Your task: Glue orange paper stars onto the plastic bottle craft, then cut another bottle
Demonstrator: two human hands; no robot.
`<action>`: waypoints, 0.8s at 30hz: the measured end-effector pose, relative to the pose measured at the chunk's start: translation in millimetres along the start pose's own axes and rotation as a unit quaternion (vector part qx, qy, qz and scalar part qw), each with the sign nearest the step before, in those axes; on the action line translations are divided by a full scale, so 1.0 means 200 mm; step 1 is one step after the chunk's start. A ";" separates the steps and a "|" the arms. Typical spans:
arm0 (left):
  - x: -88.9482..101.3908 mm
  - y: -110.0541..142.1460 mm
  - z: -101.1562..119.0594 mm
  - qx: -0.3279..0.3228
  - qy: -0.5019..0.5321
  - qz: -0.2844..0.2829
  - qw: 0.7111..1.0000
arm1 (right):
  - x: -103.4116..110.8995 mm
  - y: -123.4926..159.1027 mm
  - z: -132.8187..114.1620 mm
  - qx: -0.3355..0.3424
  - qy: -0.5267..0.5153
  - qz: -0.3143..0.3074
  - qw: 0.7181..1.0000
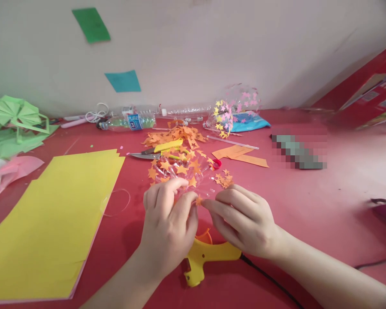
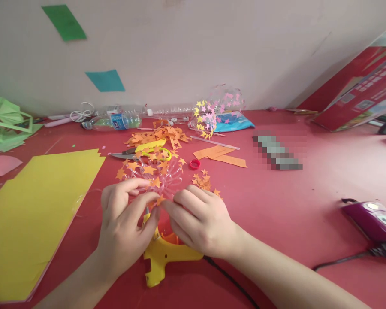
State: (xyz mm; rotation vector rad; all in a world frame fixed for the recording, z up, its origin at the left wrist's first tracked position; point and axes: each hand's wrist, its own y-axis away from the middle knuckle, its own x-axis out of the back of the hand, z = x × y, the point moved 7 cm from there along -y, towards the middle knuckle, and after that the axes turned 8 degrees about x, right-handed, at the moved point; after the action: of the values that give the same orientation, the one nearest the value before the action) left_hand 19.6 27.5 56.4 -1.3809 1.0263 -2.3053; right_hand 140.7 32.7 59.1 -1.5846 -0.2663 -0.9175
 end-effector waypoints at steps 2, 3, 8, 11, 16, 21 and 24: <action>0.00 0.00 0.00 -0.010 -0.013 0.003 1.000 | 0.01 0.00 0.01 -0.005 -0.003 0.004 1.000; 0.01 -0.01 0.00 -0.015 -0.019 0.004 1.000 | 0.01 0.01 0.02 -0.006 -0.004 0.003 1.000; 0.01 -0.01 0.00 -0.023 -0.015 -0.003 1.000 | 0.01 0.01 0.03 -0.018 0.005 -0.002 1.000; 0.01 -0.01 0.00 -0.023 -0.008 -0.007 1.000 | -0.01 0.00 0.02 -0.019 0.015 -0.012 1.000; 0.02 -0.01 0.00 -0.017 -0.009 -0.005 1.000 | -0.03 0.00 0.01 -0.008 0.027 -0.020 0.999; 0.02 -0.01 0.00 -0.011 -0.008 -0.004 1.000 | -0.05 0.00 0.02 -0.005 0.073 -0.017 0.997; 0.01 -0.01 -0.01 -0.010 -0.008 -0.006 1.000 | -0.06 -0.01 0.01 0.002 0.094 -0.015 0.995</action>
State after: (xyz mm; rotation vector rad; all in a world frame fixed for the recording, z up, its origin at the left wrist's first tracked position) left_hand 17.1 27.9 59.2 -1.4153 1.0405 -2.2940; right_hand 132.2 39.7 52.5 -1.4825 -0.1595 -1.0822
